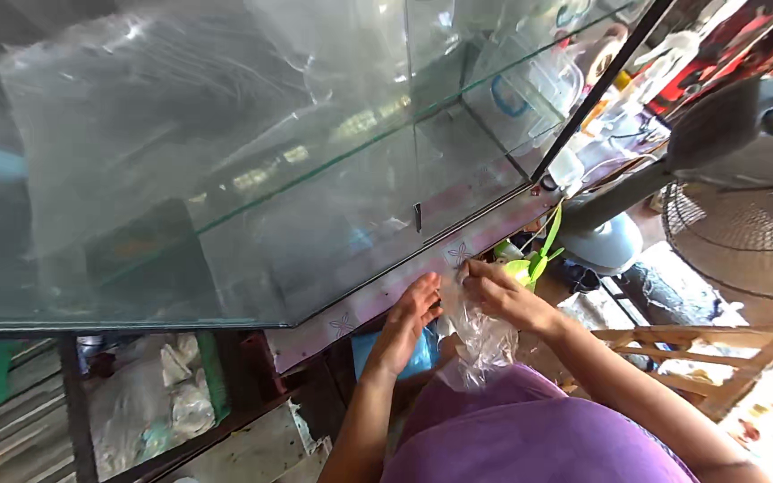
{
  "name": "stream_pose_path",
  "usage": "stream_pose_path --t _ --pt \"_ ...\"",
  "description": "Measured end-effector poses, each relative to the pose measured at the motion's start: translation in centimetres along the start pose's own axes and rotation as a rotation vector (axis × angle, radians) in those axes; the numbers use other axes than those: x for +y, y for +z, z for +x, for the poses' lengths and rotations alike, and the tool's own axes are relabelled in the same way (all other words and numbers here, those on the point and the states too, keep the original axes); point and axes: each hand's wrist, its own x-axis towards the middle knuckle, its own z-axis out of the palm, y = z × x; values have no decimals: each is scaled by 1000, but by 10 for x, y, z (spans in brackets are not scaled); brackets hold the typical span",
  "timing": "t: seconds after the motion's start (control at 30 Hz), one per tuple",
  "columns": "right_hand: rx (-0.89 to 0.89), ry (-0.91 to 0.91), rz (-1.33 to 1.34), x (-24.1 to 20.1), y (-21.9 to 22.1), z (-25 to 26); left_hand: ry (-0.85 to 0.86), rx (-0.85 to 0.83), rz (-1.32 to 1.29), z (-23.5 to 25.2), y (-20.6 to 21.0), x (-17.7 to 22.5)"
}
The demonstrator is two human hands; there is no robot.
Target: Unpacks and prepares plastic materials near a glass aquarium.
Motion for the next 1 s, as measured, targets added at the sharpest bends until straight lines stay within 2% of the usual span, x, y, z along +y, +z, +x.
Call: stream_pose_path --t 0.03,0.13,0.27,0.3,0.37,0.47,0.5,0.57,0.63,0.7,0.77,0.87,1.0 --pt "-27 -57 -38 -4 -1 1 7 -41 -18 5 8 9" --pt "-3 -153 -131 -21 -14 2 55 -13 -66 10 21 25" --pt "145 -189 -1 -36 -25 4 231 -106 121 5 19 37" --pt "152 -196 -1 -37 -25 5 280 -75 188 3 21 38" --pt "31 -168 -32 -35 -24 9 368 68 315 0 30 43" --pt "-43 -103 -213 -38 -8 18 522 285 493 -4 39 50" --pt "-20 -123 -238 -38 -4 21 565 341 514 -6 38 52" --pt "58 -166 -122 -33 -5 26 596 405 505 -13 32 56" --pt "191 -158 13 -29 -13 27 589 462 489 -20 27 57" --pt "271 -129 19 -32 -19 28 565 547 486 -30 23 58" --pt "70 -114 -39 -32 -18 35 551 634 483 -41 20 57" --pt "-246 -166 -233 -17 11 45 519 714 449 -58 15 58" --pt "-347 -88 -469 -7 34 59 588 887 368 -89 -2 64"
